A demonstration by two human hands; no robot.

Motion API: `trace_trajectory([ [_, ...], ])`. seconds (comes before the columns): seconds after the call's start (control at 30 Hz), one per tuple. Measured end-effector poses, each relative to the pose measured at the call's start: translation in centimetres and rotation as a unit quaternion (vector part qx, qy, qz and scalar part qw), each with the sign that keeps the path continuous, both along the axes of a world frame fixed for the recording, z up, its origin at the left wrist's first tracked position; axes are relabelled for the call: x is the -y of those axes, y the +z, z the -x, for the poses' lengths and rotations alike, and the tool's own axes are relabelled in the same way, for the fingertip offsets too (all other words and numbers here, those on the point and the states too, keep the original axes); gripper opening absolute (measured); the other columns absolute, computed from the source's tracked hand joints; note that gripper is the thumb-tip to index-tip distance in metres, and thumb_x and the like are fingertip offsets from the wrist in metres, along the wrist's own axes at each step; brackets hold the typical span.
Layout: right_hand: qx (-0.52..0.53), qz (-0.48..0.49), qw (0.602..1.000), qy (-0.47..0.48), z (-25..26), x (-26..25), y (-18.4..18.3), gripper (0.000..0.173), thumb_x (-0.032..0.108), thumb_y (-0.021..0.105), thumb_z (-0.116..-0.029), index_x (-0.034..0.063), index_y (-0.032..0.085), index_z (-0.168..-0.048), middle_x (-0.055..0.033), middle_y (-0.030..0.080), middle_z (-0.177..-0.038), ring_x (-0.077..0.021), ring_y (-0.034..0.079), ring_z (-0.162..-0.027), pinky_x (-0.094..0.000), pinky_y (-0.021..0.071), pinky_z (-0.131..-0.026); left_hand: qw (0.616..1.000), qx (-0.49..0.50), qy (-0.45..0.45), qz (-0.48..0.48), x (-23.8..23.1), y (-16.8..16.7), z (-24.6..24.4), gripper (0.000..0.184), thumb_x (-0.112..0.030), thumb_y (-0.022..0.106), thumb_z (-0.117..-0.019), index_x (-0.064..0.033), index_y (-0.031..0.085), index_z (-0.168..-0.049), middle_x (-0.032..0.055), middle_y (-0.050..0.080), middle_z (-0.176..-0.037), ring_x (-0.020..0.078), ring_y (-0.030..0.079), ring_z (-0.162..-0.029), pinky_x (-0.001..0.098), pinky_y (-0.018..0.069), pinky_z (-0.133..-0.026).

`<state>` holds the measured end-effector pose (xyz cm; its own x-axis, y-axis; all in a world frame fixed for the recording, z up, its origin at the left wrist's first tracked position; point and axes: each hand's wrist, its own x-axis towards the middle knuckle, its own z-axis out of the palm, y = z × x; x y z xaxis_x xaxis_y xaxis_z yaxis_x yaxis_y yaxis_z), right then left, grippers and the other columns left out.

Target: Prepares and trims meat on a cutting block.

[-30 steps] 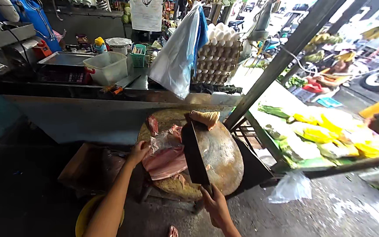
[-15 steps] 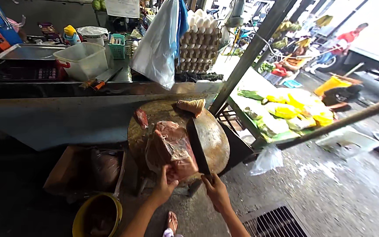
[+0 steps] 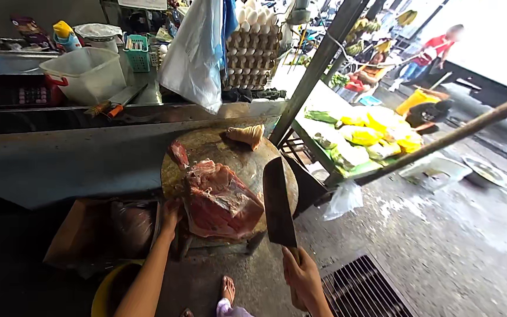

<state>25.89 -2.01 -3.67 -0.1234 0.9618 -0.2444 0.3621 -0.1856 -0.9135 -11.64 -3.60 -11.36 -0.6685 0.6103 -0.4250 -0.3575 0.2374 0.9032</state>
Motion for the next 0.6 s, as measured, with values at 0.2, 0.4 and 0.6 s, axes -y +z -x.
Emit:
trace_trajectory([
  [0.2, -0.030, -0.028, 0.998, 0.050, 0.7, 0.3, 1.5, 0.023, 0.027, 0.058, -0.0990, 0.0044, 0.059, -0.105, 0.0052, 0.058, -0.060, -0.0040, 0.055, -0.045, -0.0218, 0.0512, -0.045, 0.999, 0.007, -0.026, 0.017, -4.7, -1.3, 1.8, 0.050, -0.037, 0.039, -0.1120, -0.0005, 0.046, -0.146, 0.0246, 0.055, -0.139, 0.0358, 0.055, -0.123, 0.0553, 0.0471, -0.100],
  [0.4, -0.013, 0.021, 0.998, 0.050, 1.1, -0.6, -0.8, 0.027, 0.024, 0.055, -0.1018, -0.0007, 0.055, -0.113, 0.0024, 0.055, -0.059, -0.0072, 0.056, -0.045, -0.0252, 0.0526, -0.047, 0.997, -0.008, -0.060, 0.047, -6.3, -1.0, 2.4, 0.060, -0.049, 0.027, -0.1117, -0.0042, 0.053, -0.141, 0.0204, 0.061, -0.127, 0.0279, 0.059, -0.108, 0.0487, 0.0503, -0.088],
  [0.6, 0.008, 0.021, 0.997, 0.068, 1.0, -2.8, -1.7, 0.027, 0.025, 0.058, -0.1011, 0.0017, 0.055, -0.114, 0.0021, 0.055, -0.058, -0.0073, 0.056, -0.045, -0.0250, 0.0522, -0.047, 0.997, -0.059, -0.001, -0.043, -6.8, -2.7, 1.3, 0.048, -0.032, 0.033, -0.1135, 0.0012, 0.051, -0.143, 0.0210, 0.059, -0.135, 0.0241, 0.059, -0.118, 0.0417, 0.0489, -0.101],
])
